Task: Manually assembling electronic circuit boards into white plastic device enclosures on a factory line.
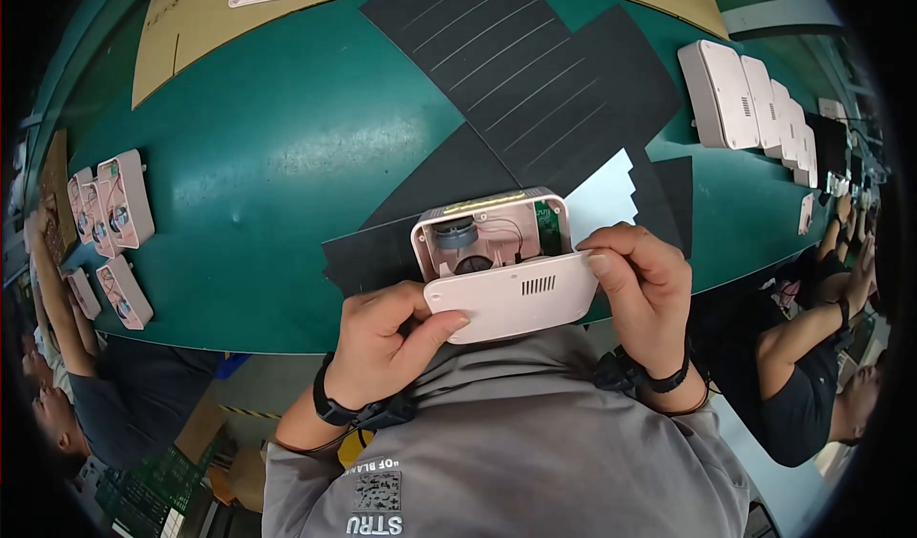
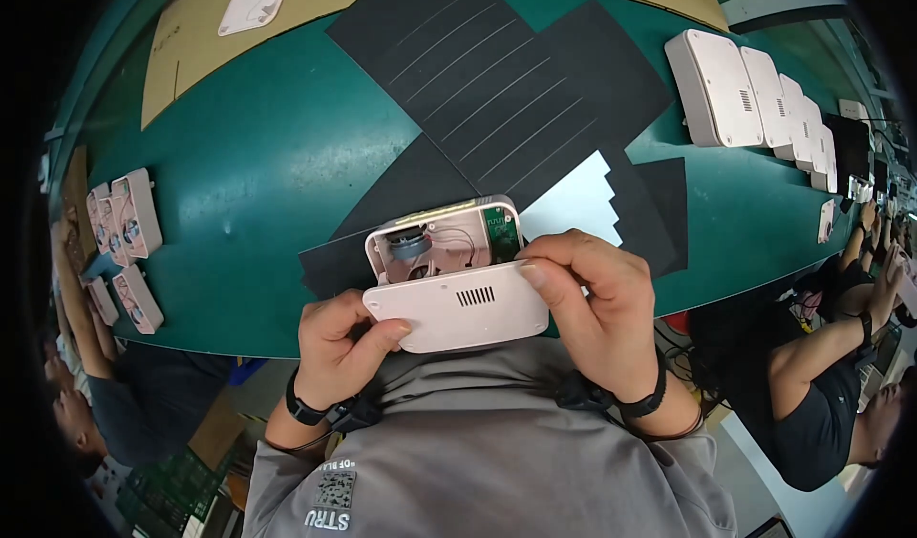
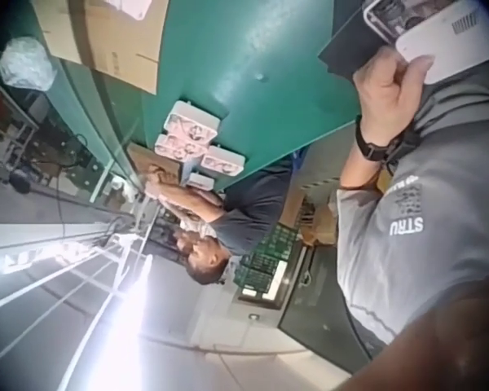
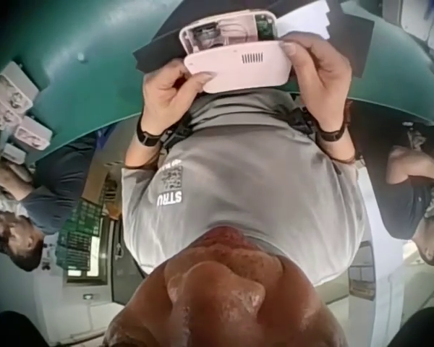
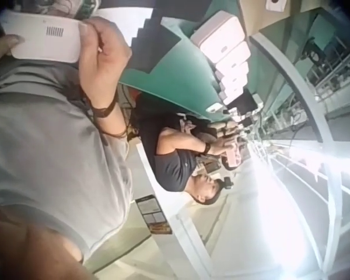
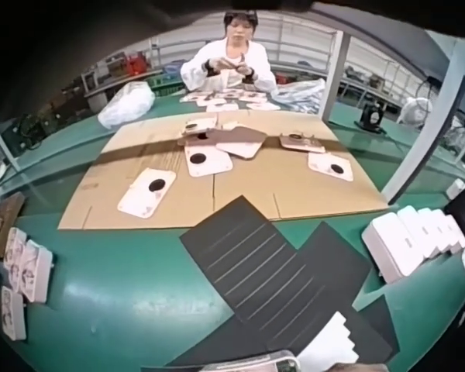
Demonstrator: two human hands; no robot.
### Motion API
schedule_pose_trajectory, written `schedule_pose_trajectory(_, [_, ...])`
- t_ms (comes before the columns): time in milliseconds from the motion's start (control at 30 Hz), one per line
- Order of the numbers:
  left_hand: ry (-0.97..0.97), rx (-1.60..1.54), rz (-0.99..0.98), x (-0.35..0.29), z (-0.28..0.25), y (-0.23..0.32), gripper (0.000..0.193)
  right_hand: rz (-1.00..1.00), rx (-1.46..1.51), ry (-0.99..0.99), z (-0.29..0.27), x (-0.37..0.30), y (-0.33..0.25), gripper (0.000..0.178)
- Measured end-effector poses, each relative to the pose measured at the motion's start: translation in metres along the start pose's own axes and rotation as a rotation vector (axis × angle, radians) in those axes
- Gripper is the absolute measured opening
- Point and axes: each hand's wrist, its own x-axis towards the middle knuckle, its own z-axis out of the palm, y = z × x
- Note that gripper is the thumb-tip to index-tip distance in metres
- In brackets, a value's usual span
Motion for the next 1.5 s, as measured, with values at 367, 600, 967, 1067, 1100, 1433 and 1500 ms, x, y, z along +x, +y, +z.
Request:
schedule_pose_trajectory(367, [0.111,-0.064,-0.254,0.016,-0.009,0.007,0.024,-0.094,-0.250,0.180,0.024,0.034,0.008,0.015])
schedule_pose_trajectory(600, [0.087,-0.079,-0.289,0.024,-0.010,0.008,0.025,-0.079,-0.220,0.192,0.025,0.036,0.013,0.012])
schedule_pose_trajectory(967, [0.155,-0.022,-0.276,0.025,-0.003,0.008,0.026,-0.110,-0.215,0.212,0.028,0.035,0.023,0.014])
schedule_pose_trajectory(1067, [0.178,0.006,-0.277,0.026,-0.003,0.008,0.026,-0.151,-0.253,0.227,0.031,0.035,0.028,0.018])
schedule_pose_trajectory(1100, [0.116,0.124,-0.316,0.026,-0.008,0.008,0.021,-0.107,-0.253,0.246,0.034,0.035,0.028,0.021])
schedule_pose_trajectory(1433, [-0.309,0.786,0.281,0.062,0.015,0.029,0.064,-0.127,-0.443,0.292,0.038,0.037,0.029,0.024])
schedule_pose_trajectory(1500, [-0.287,0.842,0.346,0.056,0.019,0.020,0.068,-0.133,-0.511,0.295,0.040,0.035,0.029,0.025])
